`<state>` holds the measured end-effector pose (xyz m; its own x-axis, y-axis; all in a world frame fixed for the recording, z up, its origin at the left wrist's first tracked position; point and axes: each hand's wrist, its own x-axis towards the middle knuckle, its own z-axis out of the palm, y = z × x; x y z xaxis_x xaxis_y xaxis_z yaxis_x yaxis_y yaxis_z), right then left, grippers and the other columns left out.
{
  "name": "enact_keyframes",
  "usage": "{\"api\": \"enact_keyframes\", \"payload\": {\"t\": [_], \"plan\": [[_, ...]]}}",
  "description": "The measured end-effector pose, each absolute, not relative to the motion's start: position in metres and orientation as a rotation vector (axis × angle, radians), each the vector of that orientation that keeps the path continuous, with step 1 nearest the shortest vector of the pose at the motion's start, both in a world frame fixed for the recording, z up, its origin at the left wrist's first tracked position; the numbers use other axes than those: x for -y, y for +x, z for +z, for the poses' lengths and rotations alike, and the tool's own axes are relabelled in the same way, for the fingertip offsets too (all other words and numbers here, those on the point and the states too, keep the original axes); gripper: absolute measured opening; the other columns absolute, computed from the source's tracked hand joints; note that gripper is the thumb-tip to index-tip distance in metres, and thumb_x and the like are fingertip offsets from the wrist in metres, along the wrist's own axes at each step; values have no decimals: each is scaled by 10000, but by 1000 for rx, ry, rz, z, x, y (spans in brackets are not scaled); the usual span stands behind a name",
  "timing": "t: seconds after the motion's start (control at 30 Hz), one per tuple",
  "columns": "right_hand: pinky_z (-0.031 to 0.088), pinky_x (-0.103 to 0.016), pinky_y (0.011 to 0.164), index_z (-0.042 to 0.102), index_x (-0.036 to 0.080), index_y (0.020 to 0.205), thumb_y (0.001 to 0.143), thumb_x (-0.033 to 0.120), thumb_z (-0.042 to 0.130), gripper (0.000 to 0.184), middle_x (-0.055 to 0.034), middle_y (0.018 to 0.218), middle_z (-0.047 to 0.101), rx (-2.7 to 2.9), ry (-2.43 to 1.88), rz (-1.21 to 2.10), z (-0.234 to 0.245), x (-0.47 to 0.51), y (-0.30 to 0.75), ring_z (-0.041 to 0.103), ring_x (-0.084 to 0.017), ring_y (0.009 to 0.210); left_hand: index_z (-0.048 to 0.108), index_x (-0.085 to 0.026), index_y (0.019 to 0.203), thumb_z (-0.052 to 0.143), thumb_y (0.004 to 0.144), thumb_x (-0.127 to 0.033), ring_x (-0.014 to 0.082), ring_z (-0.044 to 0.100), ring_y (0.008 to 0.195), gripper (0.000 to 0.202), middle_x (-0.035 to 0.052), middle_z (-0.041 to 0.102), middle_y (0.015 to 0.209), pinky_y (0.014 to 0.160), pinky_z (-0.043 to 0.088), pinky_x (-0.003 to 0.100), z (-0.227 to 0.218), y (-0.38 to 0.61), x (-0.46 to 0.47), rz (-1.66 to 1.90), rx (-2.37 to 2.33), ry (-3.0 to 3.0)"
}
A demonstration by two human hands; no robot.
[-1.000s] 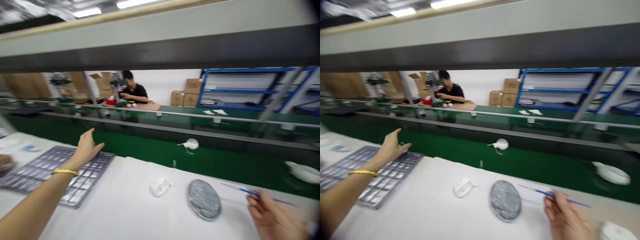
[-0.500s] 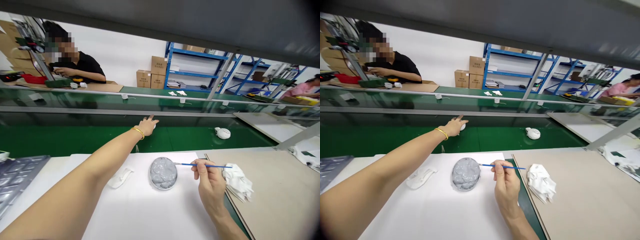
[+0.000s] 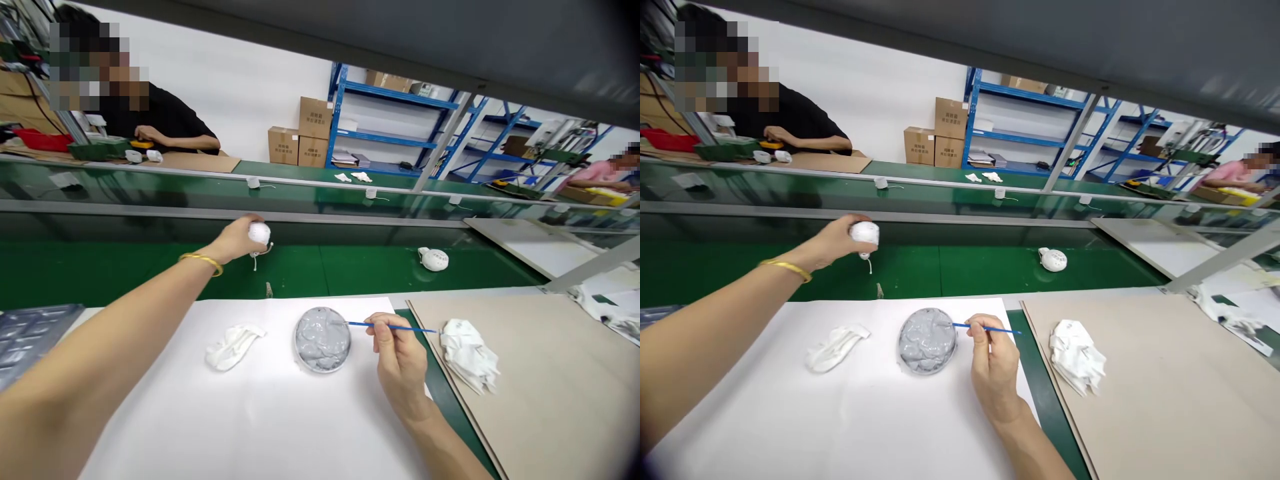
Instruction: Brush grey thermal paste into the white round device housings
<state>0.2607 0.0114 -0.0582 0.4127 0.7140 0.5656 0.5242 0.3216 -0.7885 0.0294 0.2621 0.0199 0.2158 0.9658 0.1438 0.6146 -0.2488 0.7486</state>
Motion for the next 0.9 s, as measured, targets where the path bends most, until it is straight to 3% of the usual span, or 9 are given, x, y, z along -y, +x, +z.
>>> {"api": "enact_keyframes", "payload": {"t": [0.13,0.27,0.47,0.67,0.8,0.9], "plan": [[436,-278,566,568,209,873,905,284,468,130,-31,861,620,1226,-1379,197,-59,-12,259,559,-135,615,434,-200,1237,652,748,-322,178,628,887,549,44,632,1061,778,535,320,42,-17,-200,825,-1274,1738],[426,-276,556,575,198,866,904,324,470,169,-37,845,620,1168,-1394,248,-64,-13,258,547,-131,602,512,-305,1135,758,641,-367,167,613,828,555,-4,640,1016,690,508,227,38,-46,-126,892,-1089,1311],[412,-277,521,574,173,855,883,396,502,236,-43,781,625,1021,-1376,375,-61,-15,255,491,-106,492,481,-293,1159,800,599,-408,230,609,829,654,69,620,1002,690,496,285,7,-41,-47,710,-811,969],[389,-263,496,544,168,821,800,455,603,294,-31,729,603,729,-1246,634,-57,-20,258,477,-104,495,401,-300,1274,808,558,-462,305,606,945,840,93,612,1047,806,474,404,-15,-18,-19,590,-724,814],[386,-248,460,548,166,773,714,466,670,330,-31,728,578,572,-1163,768,-57,-23,261,488,-114,535,460,-271,1225,794,543,-528,256,564,959,802,83,611,1040,782,462,327,-14,-8,-16,557,-729,842],[402,-242,452,559,161,765,676,438,709,327,-33,738,572,500,-1130,813,-56,-24,261,506,-121,564,477,-293,1173,811,549,-472,212,532,928,730,44,592,1018,737,446,275,-9,-1,-15,557,-720,852]]}}
